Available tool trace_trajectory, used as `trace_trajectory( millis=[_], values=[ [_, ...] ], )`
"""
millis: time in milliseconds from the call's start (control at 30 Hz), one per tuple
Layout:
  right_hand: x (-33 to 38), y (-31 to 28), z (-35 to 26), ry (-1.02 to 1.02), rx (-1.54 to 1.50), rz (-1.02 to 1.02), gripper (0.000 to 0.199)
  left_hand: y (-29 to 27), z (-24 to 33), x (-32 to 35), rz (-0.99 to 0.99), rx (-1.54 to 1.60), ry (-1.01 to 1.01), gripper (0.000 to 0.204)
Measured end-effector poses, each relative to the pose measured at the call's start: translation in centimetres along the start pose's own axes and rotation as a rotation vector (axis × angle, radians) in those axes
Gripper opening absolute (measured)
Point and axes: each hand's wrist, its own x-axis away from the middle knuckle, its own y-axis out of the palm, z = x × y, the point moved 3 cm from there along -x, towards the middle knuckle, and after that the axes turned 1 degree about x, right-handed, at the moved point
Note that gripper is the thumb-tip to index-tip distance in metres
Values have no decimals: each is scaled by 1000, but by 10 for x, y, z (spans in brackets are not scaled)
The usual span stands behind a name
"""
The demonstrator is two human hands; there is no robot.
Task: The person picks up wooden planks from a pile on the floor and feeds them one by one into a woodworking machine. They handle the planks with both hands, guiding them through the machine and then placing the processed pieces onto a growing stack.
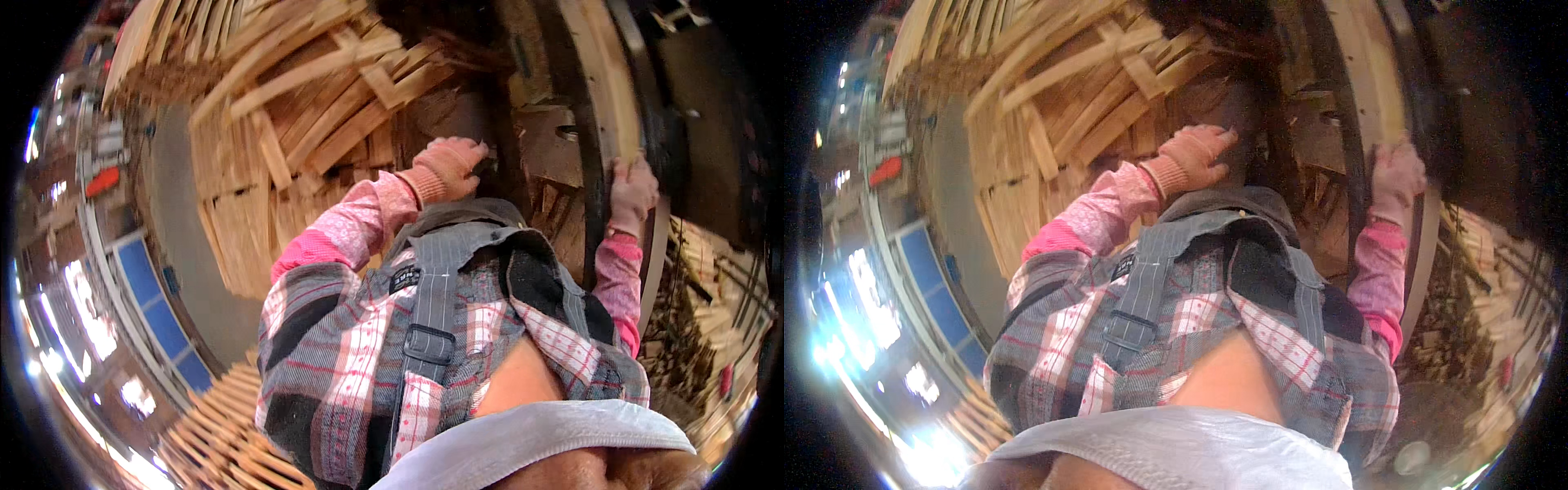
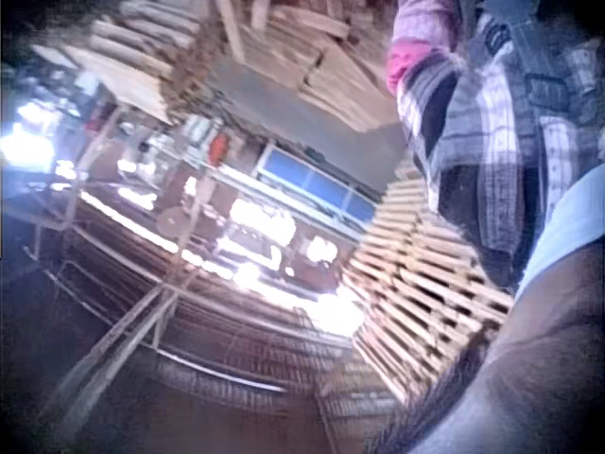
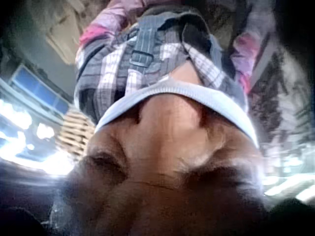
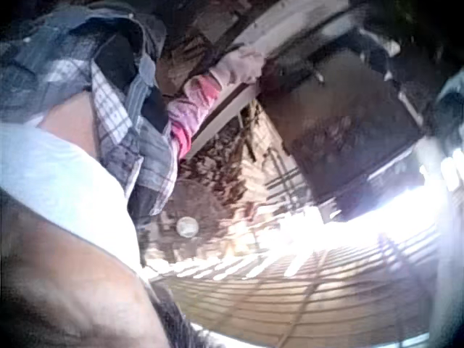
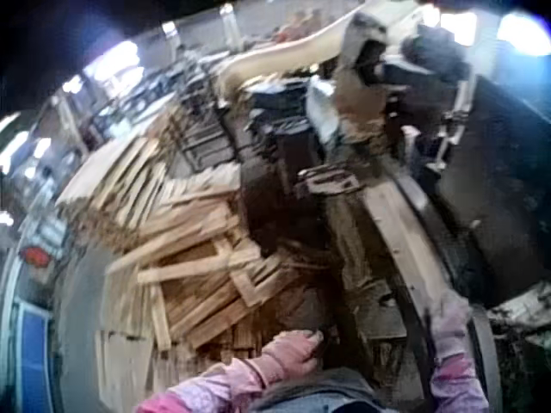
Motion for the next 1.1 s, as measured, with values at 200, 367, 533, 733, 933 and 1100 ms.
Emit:
trace_trajectory(
  millis=[200, 367, 533, 733, 933, 1100],
  values=[
    [-170, 40, -7, -212, 170, 46, 39, 72, 13, 57, -97, 435, -389, 58],
    [-281, 83, -33, -226, 216, -87, 51, 97, 23, 95, 189, 754, -869, 53],
    [-310, 44, -137, -403, -217, -154, 48, 205, 39, 165, 547, 944, -1234, 52],
    [-193, 94, -368, -971, -569, -217, 75, 243, 74, 205, 738, 1190, -1502, 47],
    [-171, 111, -452, -820, 14, -524, 72, 228, 2, 111, 1165, 2201, -895, 38],
    [-137, 154, -413, -974, 4, -769, 65, 259, -105, -16, 1163, 2639, -261, 23]
  ],
)
